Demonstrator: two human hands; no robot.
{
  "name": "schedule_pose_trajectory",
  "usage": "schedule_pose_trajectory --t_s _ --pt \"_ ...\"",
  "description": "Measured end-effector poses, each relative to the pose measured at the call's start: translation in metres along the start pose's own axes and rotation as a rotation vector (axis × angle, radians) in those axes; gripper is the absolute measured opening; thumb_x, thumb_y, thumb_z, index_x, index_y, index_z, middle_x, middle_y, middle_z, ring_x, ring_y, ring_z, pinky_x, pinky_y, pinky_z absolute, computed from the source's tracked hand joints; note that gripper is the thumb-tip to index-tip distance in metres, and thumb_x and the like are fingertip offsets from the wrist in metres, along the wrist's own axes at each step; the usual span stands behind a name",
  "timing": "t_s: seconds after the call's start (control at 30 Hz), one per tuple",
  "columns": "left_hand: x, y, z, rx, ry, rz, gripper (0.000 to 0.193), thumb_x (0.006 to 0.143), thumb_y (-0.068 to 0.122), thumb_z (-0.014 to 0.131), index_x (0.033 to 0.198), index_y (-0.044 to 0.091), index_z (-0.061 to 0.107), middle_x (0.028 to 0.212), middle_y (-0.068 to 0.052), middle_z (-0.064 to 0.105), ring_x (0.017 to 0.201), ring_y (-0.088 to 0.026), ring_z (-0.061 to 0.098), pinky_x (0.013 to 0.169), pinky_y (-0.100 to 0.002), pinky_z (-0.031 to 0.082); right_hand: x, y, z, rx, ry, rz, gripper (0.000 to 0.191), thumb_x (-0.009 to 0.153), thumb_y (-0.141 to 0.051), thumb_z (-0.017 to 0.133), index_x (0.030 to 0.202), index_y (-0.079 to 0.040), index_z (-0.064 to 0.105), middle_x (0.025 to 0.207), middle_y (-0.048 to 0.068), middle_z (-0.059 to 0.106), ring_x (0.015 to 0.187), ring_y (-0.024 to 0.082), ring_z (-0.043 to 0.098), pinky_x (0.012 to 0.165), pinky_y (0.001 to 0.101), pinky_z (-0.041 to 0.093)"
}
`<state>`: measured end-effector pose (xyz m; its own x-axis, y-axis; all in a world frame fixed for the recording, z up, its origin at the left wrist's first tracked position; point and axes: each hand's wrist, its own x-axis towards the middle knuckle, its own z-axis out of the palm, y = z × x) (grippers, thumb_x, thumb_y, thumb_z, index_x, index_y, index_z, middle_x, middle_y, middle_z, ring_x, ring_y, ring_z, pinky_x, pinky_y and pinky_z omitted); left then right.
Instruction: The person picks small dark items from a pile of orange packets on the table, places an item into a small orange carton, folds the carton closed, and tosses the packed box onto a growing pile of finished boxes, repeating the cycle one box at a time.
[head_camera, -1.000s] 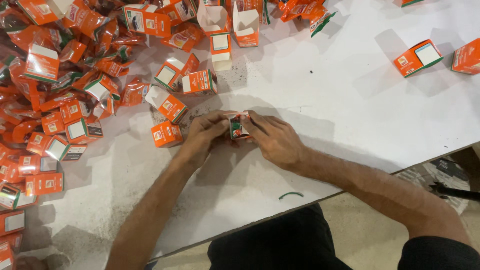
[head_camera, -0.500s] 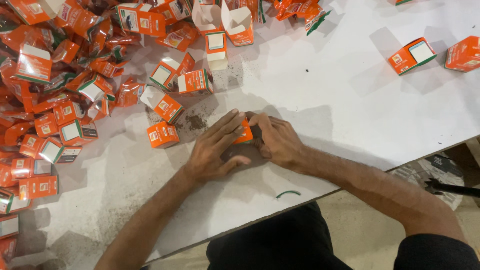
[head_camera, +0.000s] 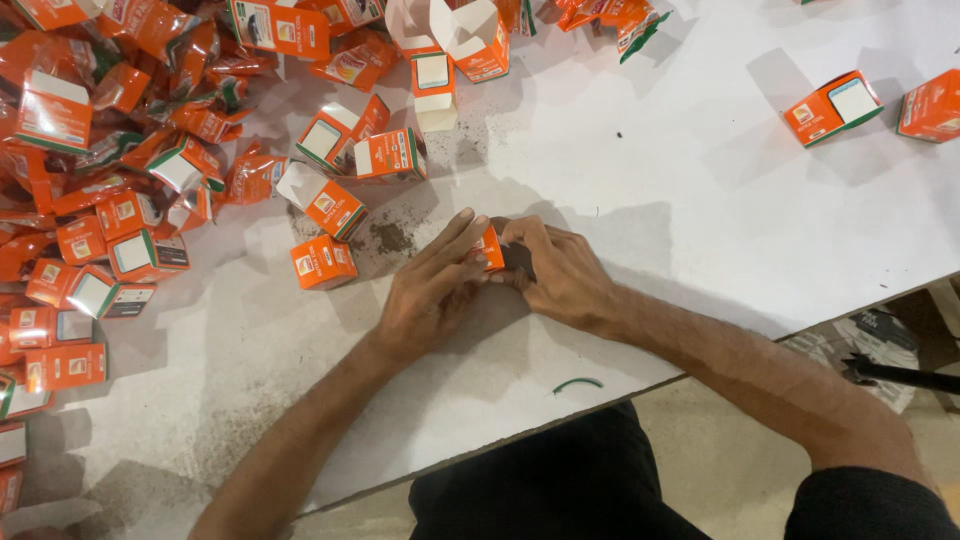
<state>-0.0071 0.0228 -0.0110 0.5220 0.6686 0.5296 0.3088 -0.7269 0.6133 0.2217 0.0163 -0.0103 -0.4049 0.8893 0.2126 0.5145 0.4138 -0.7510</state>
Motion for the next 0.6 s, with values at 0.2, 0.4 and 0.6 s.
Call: schedule_pose_trajectory --t_s 0.2,0.4,0.6 --pt "-0.003 0.006 -0.004 0.282 -0.094 0.157 0.043 0.085 0.0 0.07 0.127 0.0 0.062 0.156 -0.029 0.04 0.146 -0.049 0.04 0.117 -0.06 0.041 -0.002 0.004 0.004 -0.047 0.053 -0.078 0.043 0.093 -0.014 0.074 0.123 -0.008 0.043 0.116 0.018 0.073 0.104 0.042 0.072 0.082 0.0476 0.06" --pt "-0.012 0.006 0.009 0.384 -0.081 0.162 0.028 0.101 0.002 0.067 0.122 0.003 0.047 0.157 -0.031 0.046 0.149 -0.045 0.044 0.124 -0.056 0.041 -0.002 0.003 0.002 -0.038 -0.001 -0.053 0.052 0.095 -0.02 0.076 0.133 -0.008 0.043 0.12 0.019 0.072 0.105 0.041 0.07 0.085 0.0478 0.058" --pt "-0.045 0.002 -0.03 0.81 -0.015 0.056 0.046 0.081 0.024 0.07 0.121 0.002 0.063 0.135 -0.031 0.053 0.136 -0.047 0.043 0.11 -0.069 0.031 0.002 -0.007 0.006 -0.14 -0.173 -0.287 0.085 0.079 -0.036 0.081 0.142 -0.003 0.035 0.142 0.024 0.058 0.128 0.042 0.057 0.106 0.0526 0.046"
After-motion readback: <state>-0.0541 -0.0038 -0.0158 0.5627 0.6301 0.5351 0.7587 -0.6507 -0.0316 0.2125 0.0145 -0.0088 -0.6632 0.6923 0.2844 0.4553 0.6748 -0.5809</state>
